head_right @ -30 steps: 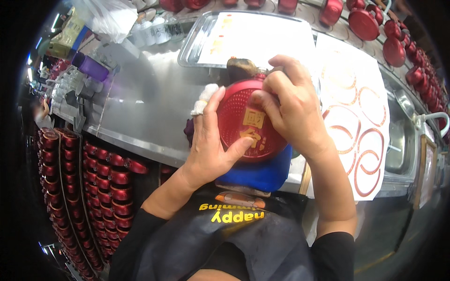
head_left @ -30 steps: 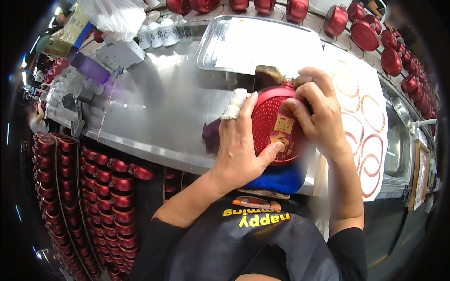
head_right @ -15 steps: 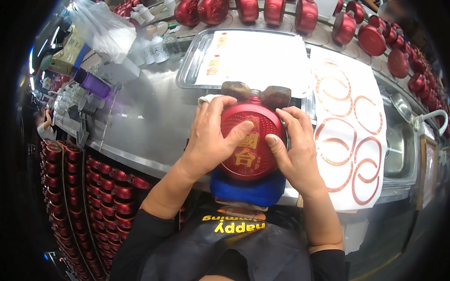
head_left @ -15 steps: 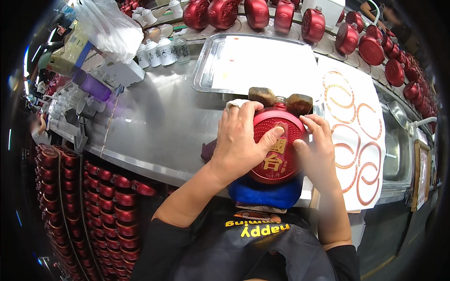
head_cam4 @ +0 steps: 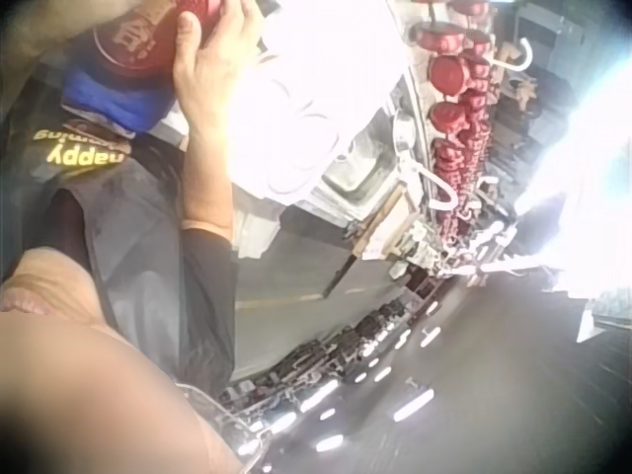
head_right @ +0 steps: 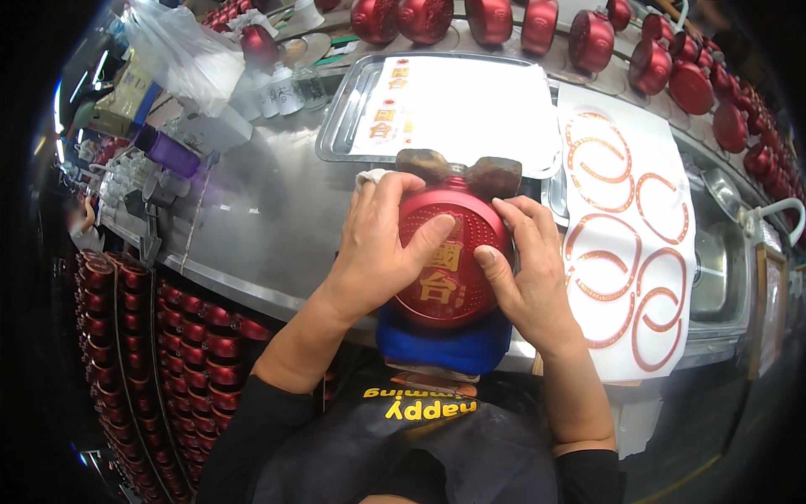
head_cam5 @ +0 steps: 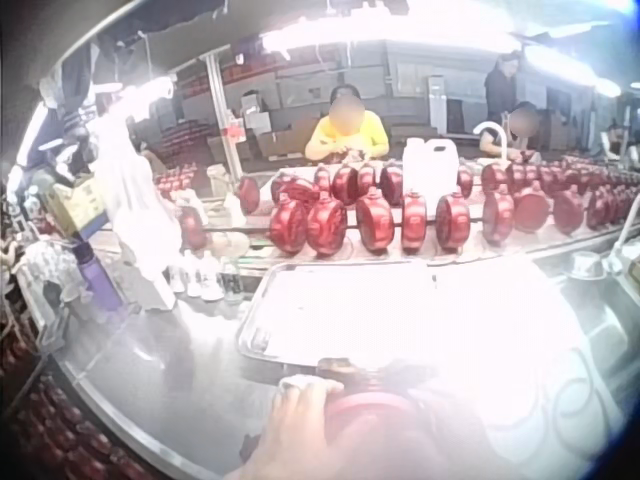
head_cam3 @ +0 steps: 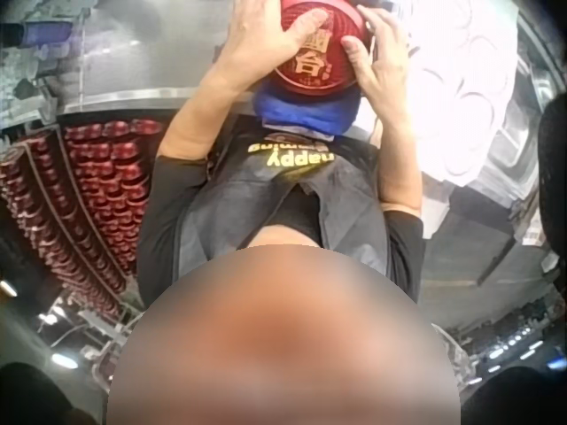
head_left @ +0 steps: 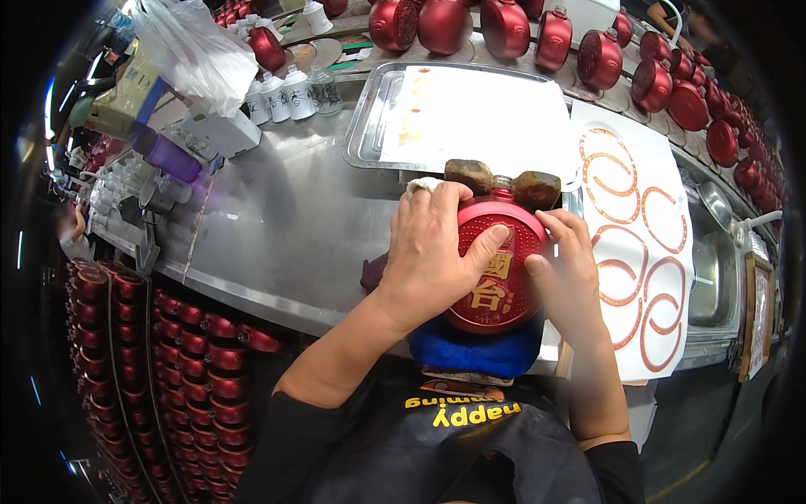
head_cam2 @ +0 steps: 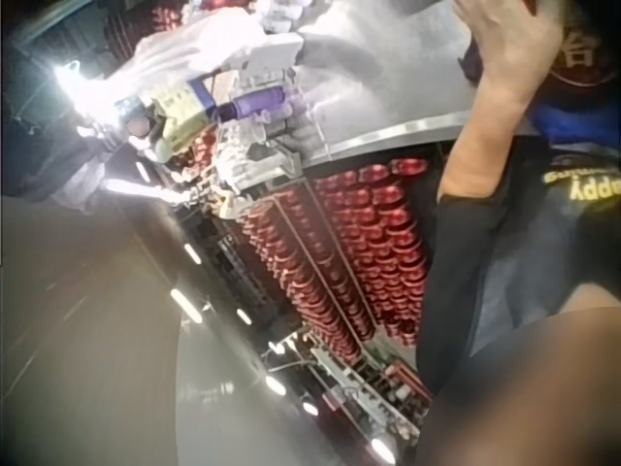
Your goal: The person applies gold decorative rings to red spherical ornaments using a green sponge and a white cloth. They repeatedly wipe the ornament surface, place a ring, and smooth it into position. Finished ornaments are placed on a nearby rack.
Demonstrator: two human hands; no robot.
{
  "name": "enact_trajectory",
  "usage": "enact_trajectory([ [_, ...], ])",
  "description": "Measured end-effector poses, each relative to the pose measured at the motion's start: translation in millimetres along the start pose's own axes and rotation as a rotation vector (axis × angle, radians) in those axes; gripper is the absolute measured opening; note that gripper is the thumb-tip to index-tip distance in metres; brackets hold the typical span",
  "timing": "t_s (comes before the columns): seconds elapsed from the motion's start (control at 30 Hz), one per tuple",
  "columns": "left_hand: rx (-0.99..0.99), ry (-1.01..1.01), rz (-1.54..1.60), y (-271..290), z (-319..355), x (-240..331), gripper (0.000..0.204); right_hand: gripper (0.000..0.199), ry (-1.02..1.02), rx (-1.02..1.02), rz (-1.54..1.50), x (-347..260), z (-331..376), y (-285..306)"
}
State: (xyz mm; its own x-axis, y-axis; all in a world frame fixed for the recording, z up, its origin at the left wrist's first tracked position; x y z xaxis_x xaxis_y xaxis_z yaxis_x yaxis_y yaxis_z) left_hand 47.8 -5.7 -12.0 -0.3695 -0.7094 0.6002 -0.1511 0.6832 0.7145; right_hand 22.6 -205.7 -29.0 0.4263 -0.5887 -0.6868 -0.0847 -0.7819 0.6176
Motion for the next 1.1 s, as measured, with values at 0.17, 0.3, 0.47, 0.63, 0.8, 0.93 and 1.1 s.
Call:
enact_trajectory([
  [0.17,0.019,-0.008,-0.004,1.0,-2.6,0.7,0.051,0.050,-0.009,-0.003,-0.018,-0.9,-0.2,0.3],
  [0.3,-0.010,-0.017,-0.043,2.4,-6.4,1.6,0.051,0.051,-0.002,-0.006,0.002,0.8,2.1,-0.7],
  [0.47,-0.005,-0.015,-0.065,2.5,-7.0,2.0,0.053,0.056,-0.026,0.035,-0.027,-2.5,7.7,2.9],
  [0.63,-0.016,0.013,0.267,9.5,16.0,-12.8,0.060,0.057,0.224,-0.023,0.318,-36.3,31.8,12.7],
  [0.8,-0.016,-0.052,0.271,4.7,42.5,-17.8,0.074,0.056,0.237,-0.167,0.380,-49.7,55.8,4.3],
  [0.93,0.003,-0.081,0.250,1.8,48.6,-17.4,0.076,0.057,0.220,-0.148,0.402,-46.8,59.1,4.0],
  [1.1,-0.007,-0.057,0.315,0.2,48.2,-18.5,0.074,0.057,0.240,-0.198,0.420,-50.7,60.7,2.5],
])
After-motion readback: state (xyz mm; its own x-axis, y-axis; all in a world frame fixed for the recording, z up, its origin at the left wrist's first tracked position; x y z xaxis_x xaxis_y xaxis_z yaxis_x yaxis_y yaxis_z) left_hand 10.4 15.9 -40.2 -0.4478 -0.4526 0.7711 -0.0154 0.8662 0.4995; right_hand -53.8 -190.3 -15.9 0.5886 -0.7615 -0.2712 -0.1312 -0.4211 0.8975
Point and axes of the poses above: each hand's wrist, its own z-axis away from the middle knuckle, its own y-axis out of the back of the hand, x = y × z, the point moved 4 cm from there along -z, towards the middle knuckle, and after that the axes turned 1 degree about -z, right-handed, at the moved point
